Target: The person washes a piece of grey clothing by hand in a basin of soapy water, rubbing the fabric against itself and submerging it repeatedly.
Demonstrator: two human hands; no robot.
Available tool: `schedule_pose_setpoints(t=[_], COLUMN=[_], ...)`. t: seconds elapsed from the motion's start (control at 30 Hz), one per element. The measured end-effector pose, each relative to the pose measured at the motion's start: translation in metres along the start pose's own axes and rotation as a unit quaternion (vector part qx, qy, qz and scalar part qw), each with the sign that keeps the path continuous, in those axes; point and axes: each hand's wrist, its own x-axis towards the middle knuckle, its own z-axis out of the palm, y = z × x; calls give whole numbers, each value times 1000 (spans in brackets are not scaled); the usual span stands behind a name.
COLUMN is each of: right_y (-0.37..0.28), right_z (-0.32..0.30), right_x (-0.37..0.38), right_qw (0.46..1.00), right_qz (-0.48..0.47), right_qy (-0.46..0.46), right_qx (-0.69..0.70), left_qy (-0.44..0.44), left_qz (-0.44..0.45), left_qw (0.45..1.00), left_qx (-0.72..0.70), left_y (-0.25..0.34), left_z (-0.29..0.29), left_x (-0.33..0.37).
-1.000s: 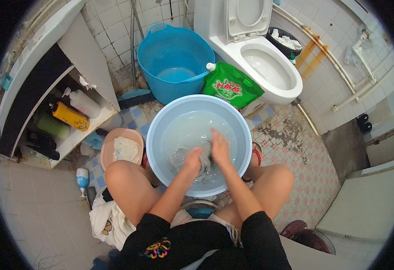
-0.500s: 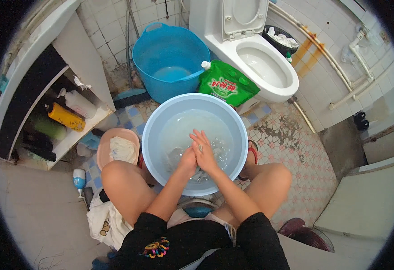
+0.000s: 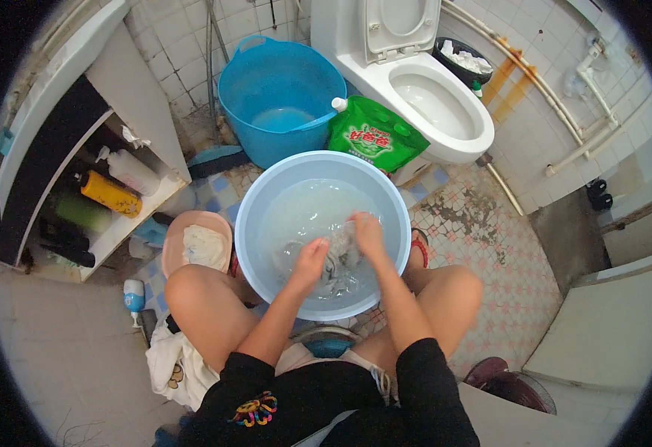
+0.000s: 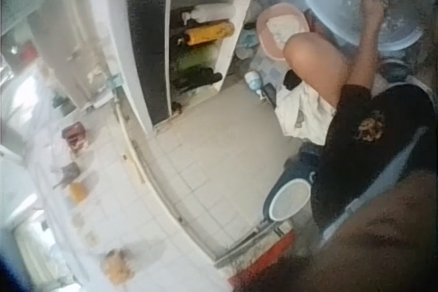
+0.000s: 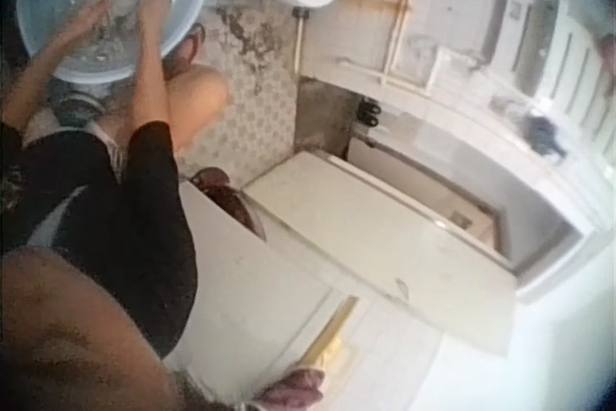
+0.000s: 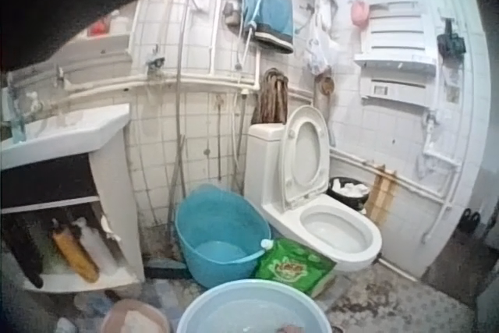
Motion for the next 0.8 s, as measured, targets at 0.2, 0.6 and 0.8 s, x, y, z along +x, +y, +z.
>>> schedule_pose_setpoints(t=[0.2,0.6,0.8], right_y=[-27,-56,-81], right_z=[-18,18,18], right_x=[6,-20,-30], right_qw=[983,982,994], right_qz=[150,62,-15], right_qy=[-28,16,-5], right_qx=[104,-175,-105], left_qy=[118,260,240], left_qz=[96,137,-4], left_qw=[985,954,970], left_qx=[84,62,27], left_y=[9,5,4], left_z=[-21,23,-13], left_x=[14,8,22])
